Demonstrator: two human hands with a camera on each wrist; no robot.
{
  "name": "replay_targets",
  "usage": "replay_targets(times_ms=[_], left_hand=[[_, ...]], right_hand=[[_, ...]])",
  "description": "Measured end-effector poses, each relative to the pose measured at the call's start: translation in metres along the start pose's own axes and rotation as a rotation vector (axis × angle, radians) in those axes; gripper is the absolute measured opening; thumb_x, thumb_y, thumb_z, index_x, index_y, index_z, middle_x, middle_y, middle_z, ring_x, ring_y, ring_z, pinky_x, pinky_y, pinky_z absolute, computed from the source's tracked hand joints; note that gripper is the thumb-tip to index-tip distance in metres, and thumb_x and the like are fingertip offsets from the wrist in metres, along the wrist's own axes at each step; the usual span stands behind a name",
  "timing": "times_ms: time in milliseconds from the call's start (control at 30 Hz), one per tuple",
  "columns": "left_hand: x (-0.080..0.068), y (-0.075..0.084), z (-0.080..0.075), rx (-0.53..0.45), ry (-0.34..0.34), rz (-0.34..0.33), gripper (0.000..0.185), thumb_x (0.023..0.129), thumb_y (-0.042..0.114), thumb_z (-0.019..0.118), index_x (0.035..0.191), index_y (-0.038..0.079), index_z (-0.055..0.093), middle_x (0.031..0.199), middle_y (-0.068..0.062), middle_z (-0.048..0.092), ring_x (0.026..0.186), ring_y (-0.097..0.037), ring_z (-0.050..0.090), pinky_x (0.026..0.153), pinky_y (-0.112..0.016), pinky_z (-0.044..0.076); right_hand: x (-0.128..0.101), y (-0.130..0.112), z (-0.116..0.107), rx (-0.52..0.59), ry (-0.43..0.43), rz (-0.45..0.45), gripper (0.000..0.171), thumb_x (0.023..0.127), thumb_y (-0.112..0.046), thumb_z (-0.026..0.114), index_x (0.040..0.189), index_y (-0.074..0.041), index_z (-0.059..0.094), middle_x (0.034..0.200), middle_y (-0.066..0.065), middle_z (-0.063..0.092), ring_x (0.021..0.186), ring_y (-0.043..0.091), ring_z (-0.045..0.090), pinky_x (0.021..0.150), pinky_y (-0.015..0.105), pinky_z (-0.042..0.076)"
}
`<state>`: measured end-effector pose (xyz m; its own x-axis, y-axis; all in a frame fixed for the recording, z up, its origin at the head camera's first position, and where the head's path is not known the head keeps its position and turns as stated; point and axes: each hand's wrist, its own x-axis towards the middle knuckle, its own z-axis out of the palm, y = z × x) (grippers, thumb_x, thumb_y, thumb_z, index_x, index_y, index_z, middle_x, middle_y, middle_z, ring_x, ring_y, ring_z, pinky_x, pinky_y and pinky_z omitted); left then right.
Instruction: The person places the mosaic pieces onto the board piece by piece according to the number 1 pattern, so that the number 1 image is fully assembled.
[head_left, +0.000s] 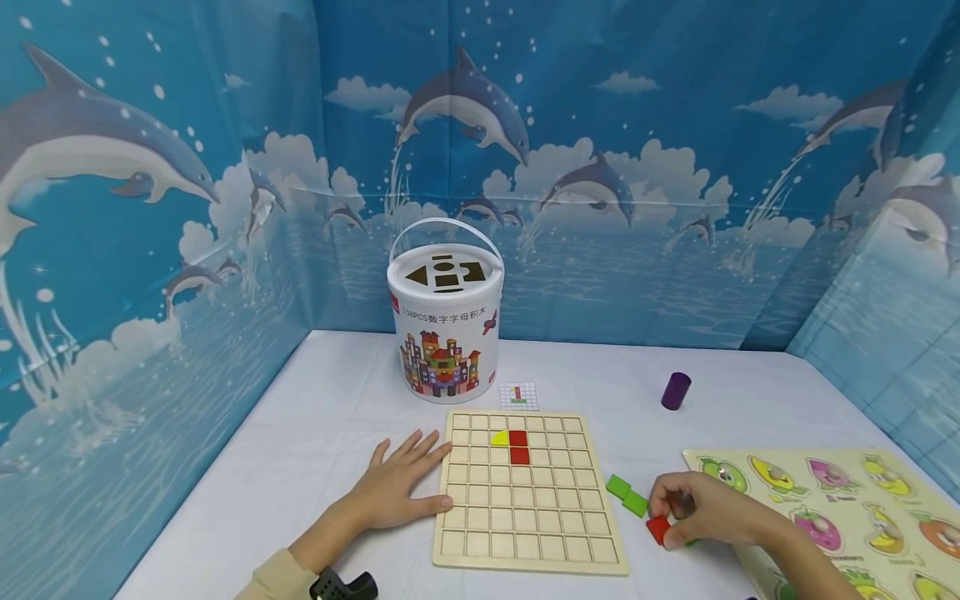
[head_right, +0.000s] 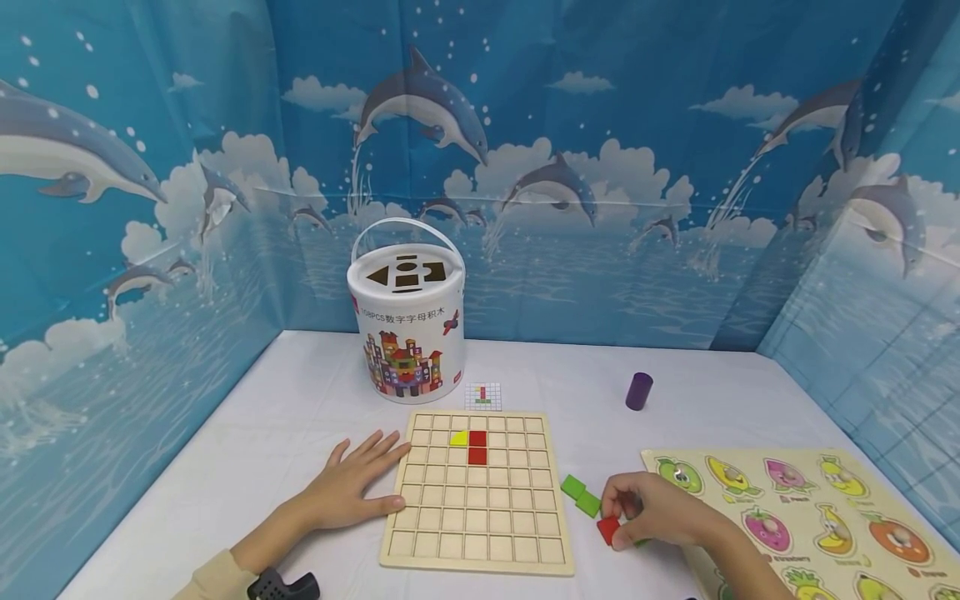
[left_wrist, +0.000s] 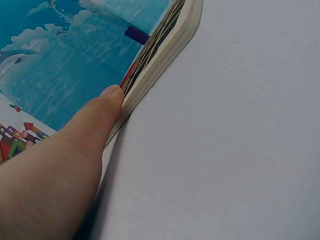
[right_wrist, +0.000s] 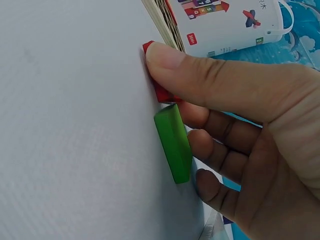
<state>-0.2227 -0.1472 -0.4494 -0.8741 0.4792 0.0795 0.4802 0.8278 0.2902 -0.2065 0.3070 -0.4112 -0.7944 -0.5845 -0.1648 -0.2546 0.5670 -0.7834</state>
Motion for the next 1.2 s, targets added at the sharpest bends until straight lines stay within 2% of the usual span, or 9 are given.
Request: replay_targets(times_ms=[133,367,800,967,1200], left_hand=[[0.000,0.000,0.001,-0.002,-0.002,-0.002,0.082,0.079,0.076,0.037,0.147,0.031,0.025,0.152,0.004,0.018,0.140,-0.023,0.009,0.104,-0.062,0.001],[-0.001,0.000,0.000,-0.008,-0.005,-0.001,0.081,0.080,0.076,0.038,0.147,0.031,0.025,0.152,0.003,0.018,0.140,-0.023,0.009,0.104,-0.062,0.000],[-0.001,0.000,0.000,-0.005,0.003,0.001,0.081,0.080,0.075,0.038,0.146,0.030,0.027,0.152,0.002,0.020,0.139,-0.024,0.010,0.104,-0.062,0.001],[0.000,0.000,0.000,-0.005,-0.002,0.001,0.082,0.079,0.076,0.037,0.146,0.030,0.026,0.152,0.003,0.019,0.139,-0.024,0.010,0.104,-0.062,0.001],[0.000,0.000,0.000,0.002,-0.002,0.002,0.081,0.080,0.076,0.037,0.147,0.031,0.025,0.152,0.003,0.018,0.139,-0.023,0.009,0.104,-0.062,0.001]], right_hand=[[0.000,0.002,0.000,0.006,-0.001,0.001,0.026,0.073,-0.024,0.077,0.092,-0.011,0.064,0.076,0.003,0.055,0.068,0.014,0.049,0.056,0.024,0.039],[0.001,0.000,0.002,-0.015,0.013,-0.058,0.011,0.082,-0.021,0.070,0.090,-0.013,0.068,0.078,-0.001,0.059,0.068,0.013,0.050,0.055,0.023,0.039],[0.018,-0.020,0.005,-0.079,0.061,0.011,0.016,0.083,-0.027,0.069,0.092,-0.014,0.065,0.080,0.000,0.060,0.070,0.015,0.053,0.058,0.023,0.042],[0.025,-0.026,0.008,-0.054,0.058,-0.007,0.016,0.084,-0.024,0.069,0.091,-0.011,0.064,0.078,0.001,0.058,0.069,0.013,0.052,0.057,0.023,0.041],[0.035,-0.033,0.011,-0.033,0.053,-0.081,0.016,0.084,-0.020,0.068,0.094,-0.009,0.063,0.079,0.000,0.059,0.066,0.009,0.050,0.057,0.024,0.043]])
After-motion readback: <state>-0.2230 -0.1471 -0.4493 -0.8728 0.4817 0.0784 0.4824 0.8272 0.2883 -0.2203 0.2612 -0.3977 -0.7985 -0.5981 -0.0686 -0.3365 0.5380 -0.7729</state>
